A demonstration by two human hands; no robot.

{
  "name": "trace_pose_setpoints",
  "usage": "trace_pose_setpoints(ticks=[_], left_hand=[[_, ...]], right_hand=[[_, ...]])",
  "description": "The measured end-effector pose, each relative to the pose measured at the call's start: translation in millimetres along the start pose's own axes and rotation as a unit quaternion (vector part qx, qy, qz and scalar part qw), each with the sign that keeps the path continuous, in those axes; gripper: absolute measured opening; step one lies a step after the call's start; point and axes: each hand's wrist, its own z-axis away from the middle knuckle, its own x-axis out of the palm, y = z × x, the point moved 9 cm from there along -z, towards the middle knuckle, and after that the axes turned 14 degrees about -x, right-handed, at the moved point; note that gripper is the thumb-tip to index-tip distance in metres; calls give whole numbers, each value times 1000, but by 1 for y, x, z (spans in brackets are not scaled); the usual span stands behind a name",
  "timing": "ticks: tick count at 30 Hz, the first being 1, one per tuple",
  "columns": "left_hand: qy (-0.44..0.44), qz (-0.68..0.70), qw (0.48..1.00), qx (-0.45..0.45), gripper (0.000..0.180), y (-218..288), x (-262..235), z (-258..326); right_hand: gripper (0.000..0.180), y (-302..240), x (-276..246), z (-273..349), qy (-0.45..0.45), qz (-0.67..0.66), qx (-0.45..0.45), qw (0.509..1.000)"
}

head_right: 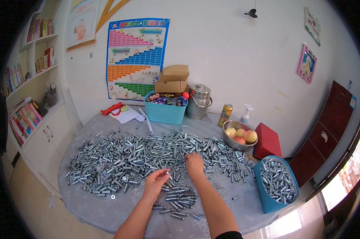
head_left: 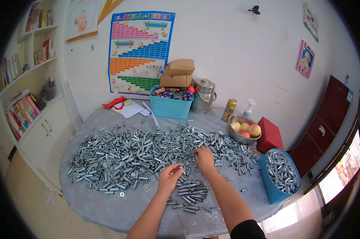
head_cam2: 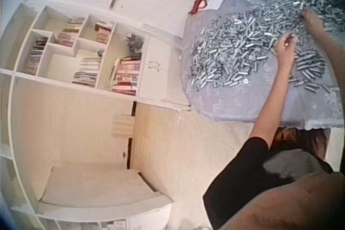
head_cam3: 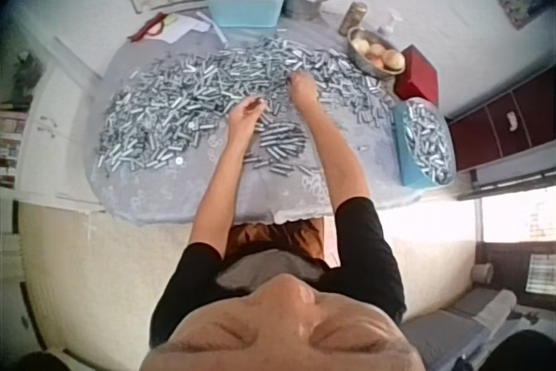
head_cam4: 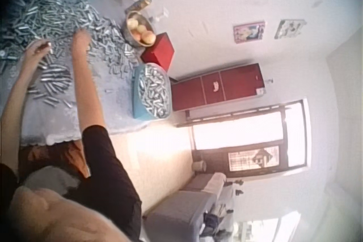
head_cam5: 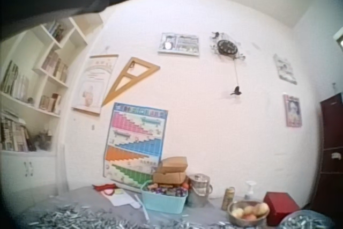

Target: The person sits at a table covered with a large pile of metal fasteners, including bolts and washers. They repeatedly pick up individual bolts and washers, assemble them by hand, and place the completed units into a blue plastic bin on the right side of the table.

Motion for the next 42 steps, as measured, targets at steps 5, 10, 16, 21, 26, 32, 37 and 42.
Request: trace_pose_setpoints(ticks=[5,10,16,21,26,32,37,42], left_hand=[[-33,61,997,-29,23,-1,6,3],[-8,-154,988,26,19,11,22,16],[-38,-261,955,139,20,18,48,31],[-56,-273,950,137,21,13,55,34],[-48,-219,970,96,31,9,54,33],[-26,-150,982,112,32,16,44,29],[-23,-45,998,35,24,2,33,22],[-24,-27,999,31,24,5,34,22]], right_hand=[[26,4,-17,23,83,-262,118,954],[42,-13,-42,66,138,-568,144,799],[39,-36,-65,94,180,-625,147,746],[37,-42,-62,94,149,-596,131,778],[13,-55,-91,87,123,-389,7,913],[9,12,-111,104,271,-371,162,873],[13,43,-85,119,140,-280,215,925],[16,27,-79,113,56,-146,122,980]])
